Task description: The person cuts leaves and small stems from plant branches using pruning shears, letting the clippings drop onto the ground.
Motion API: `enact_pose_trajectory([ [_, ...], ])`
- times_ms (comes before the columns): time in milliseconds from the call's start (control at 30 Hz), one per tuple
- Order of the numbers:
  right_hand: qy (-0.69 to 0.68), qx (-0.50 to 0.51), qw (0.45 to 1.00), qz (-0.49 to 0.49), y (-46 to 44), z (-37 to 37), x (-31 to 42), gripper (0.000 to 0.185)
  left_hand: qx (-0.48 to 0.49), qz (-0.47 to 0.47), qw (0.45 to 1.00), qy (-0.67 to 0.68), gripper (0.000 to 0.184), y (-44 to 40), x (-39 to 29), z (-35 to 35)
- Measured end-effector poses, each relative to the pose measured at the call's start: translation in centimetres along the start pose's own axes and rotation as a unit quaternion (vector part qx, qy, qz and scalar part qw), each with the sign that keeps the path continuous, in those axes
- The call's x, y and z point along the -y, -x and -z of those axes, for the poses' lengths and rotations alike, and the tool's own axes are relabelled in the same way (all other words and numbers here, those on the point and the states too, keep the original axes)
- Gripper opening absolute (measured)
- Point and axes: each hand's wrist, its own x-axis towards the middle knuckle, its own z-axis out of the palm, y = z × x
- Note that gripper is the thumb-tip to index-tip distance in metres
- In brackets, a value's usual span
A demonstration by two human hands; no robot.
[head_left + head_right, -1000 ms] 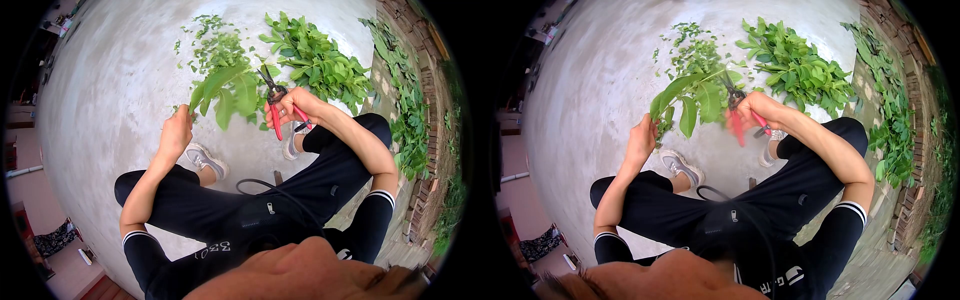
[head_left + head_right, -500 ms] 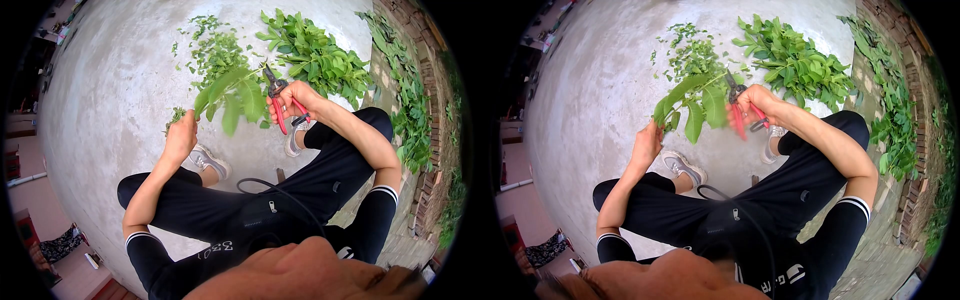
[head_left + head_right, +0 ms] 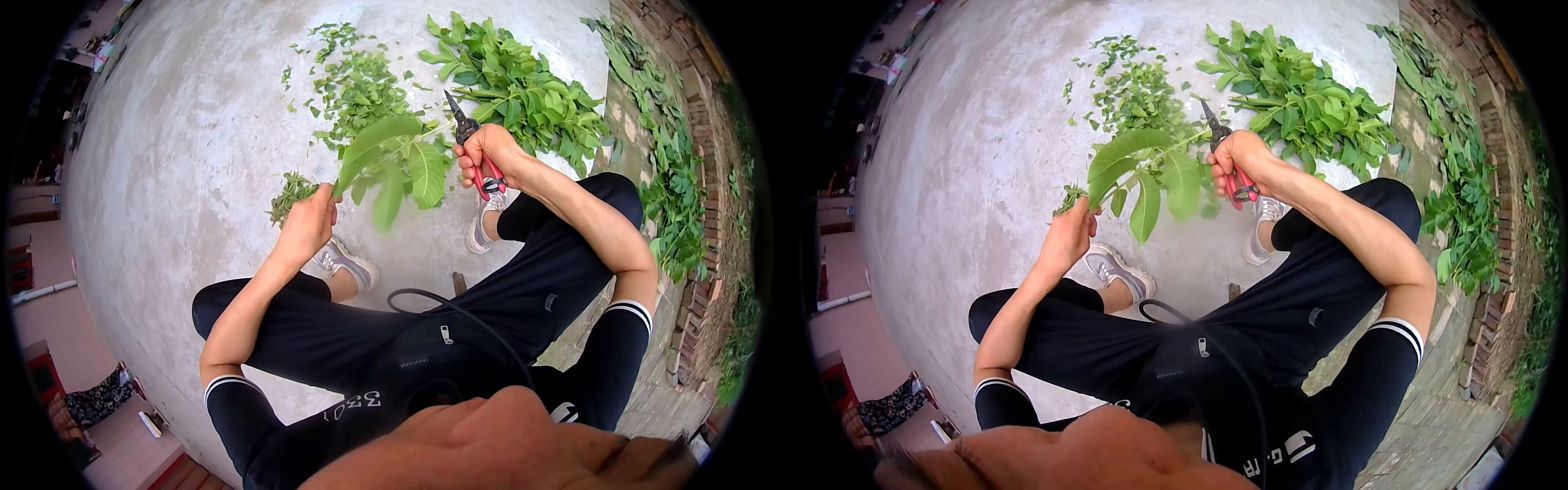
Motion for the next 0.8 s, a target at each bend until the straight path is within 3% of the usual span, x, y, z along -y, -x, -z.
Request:
enact_pose_trajectory([
  [133, 0.110, -0.015, 0.991, 0.075, -0.5, 0.3, -0.6, 0.026, -0.036, 0.028, 0.999, 0.006, 0.007, -0.4, 0.0, 0.4],
  [267, 0.408, -0.019, 0.890, 0.203, 0.1, 0.4, -1.0, 0.020, -0.038, 0.072, 0.993, 0.084, 0.011, -0.7, 0.6, 0.6],
  [400, 0.394, 0.018, 0.912, 0.116, 0.5, -0.3, -1.2, 0.021, 0.012, 0.152, 0.960, 0.235, 0.015, -1.0, 0.8, 1.2],
  [533, 0.520, -0.013, 0.840, 0.153, 1.7, -1.4, -0.5, 0.023, 0.049, 0.179, 0.921, 0.343, 0.017, -1.1, 1.0, 1.4],
  [600, 0.599, -0.045, 0.790, 0.125, 1.9, -1.5, 0.1, 0.026, 0.028, 0.163, 0.939, 0.301, 0.017, -1.1, 1.4, 1.3],
  [700, 0.635, -0.084, 0.746, 0.181, 2.3, -1.0, 0.1, 0.029, -0.018, 0.123, 0.963, 0.237, 0.016, -1.2, 1.6, 1.7],
  [800, 0.671, -0.087, 0.715, 0.176, 1.9, -0.5, 0.0, 0.036, -0.049, 0.101, 0.972, 0.207, 0.014, -1.3, 1.1, 2.5],
])
